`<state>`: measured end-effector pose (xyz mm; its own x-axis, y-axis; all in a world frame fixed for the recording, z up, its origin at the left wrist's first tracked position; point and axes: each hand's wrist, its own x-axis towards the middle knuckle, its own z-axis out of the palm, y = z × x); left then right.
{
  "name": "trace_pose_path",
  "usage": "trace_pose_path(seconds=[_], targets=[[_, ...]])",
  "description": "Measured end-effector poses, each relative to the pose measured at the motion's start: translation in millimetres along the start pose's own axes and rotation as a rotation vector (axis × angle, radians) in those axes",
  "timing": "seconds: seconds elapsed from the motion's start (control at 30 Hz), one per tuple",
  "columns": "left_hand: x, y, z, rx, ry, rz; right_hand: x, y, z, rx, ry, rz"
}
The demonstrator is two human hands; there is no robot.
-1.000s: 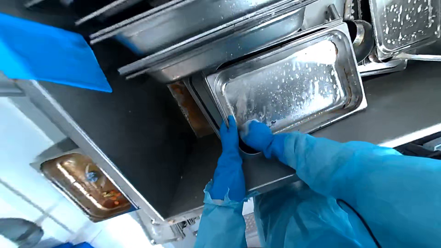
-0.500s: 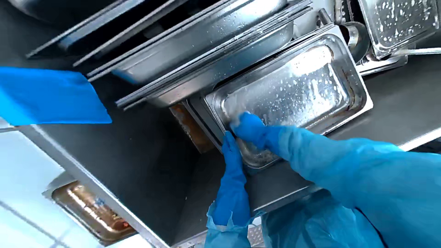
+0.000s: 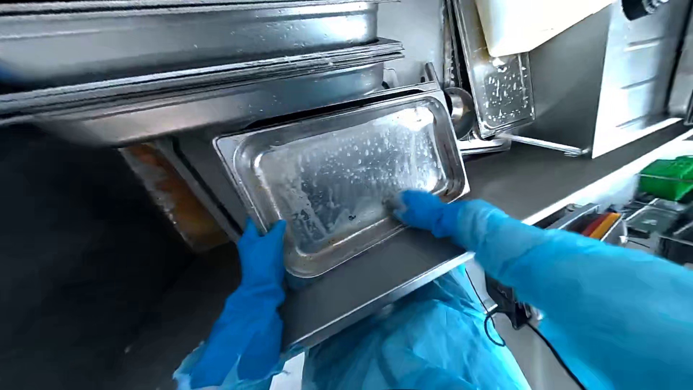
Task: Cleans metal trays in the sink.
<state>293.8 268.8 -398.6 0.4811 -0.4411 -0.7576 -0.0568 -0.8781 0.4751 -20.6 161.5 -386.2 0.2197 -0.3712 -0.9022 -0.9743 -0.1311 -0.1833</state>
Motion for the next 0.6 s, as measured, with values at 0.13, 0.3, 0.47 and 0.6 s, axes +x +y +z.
trace_pose_path(seconds=[0.13,0.3,0.47,0.6], targets=[[-6.0,-0.4,2.0,-0.051,0.055,-0.009,1.0,86.6,-12.0,-0.221,0.161,0.149],[-15.9,2.1,1.1,0.012,0.064,-0.018,-16.5,-96.2,44.8,0.050,0.105,-0.161],[-19.6,2.7,-4.7,0.005,0.050,0.006,-15.4,-0.7,14.3,-0.046,0.089,-0.139],[-21.4,7.4,-8.2,0.010,0.047,0.009,-20.8,86.1,-8.2,-0.184,0.173,0.127]])
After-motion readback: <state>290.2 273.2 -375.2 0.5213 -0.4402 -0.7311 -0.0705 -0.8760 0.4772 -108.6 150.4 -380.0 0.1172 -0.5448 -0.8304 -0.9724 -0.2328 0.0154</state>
